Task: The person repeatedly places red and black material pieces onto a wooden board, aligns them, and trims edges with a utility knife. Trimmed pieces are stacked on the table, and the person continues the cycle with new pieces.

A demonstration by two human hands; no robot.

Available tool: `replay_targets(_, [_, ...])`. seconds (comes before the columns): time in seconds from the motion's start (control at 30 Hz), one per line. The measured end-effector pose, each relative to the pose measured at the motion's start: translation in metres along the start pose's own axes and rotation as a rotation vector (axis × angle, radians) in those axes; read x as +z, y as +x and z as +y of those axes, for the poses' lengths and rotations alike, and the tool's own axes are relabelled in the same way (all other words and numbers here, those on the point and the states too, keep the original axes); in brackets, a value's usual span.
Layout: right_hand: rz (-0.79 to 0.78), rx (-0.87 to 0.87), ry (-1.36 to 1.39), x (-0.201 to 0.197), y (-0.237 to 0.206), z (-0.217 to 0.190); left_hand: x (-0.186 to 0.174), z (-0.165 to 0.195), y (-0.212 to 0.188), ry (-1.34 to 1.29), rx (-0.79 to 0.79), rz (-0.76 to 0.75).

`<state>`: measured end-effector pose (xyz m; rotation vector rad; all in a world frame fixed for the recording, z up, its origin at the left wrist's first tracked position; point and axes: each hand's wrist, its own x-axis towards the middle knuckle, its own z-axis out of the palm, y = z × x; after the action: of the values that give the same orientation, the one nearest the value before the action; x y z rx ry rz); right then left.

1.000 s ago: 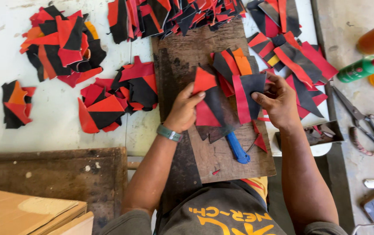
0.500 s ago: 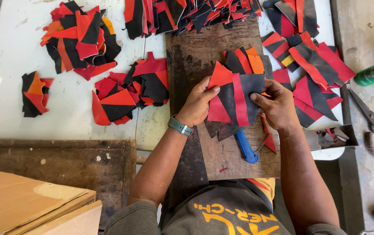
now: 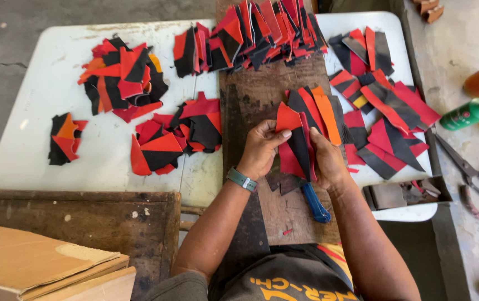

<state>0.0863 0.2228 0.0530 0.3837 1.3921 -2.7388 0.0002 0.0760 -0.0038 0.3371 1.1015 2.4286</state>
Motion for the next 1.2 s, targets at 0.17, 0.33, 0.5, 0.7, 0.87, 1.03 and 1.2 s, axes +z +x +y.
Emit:
replay_targets(0.17, [0.053,0.107,0.064,0.015,0.001,0.003,0.007,0.004,-0.001,0.084,0.059,0.095])
replay_targets(0.33, [0.048,-0.144,-0.172,0.011,0.011,0.024,0.026,0.026,-0.009,0.545,0.194,0.132])
replay_targets(0.5, [0.033,-0.289,-0.117,0.008,0.022,0.029,0.040,0.043,-0.028,0.725,0.393,0.142])
replay_targets(0.7, [-0.023,-0.374,-0.092,0.014,0.022,0.029,0.050,0.044,-0.046,0.997,0.337,0.215])
replay_targets(0.87, [0.000,-0.432,-0.156,0.013,0.022,0.037,0.048,0.045,-0.047,0.996,0.391,0.150])
replay_targets(1.03, [0.042,-0.541,-0.544,0.001,0.016,0.030,0.025,0.042,-0.029,1.062,0.418,0.025])
replay_targets(1.2, [0.078,-0.386,-0.670,-0.020,-0.009,0.020,-0.038,0.056,0.001,0.939,0.315,0.160])
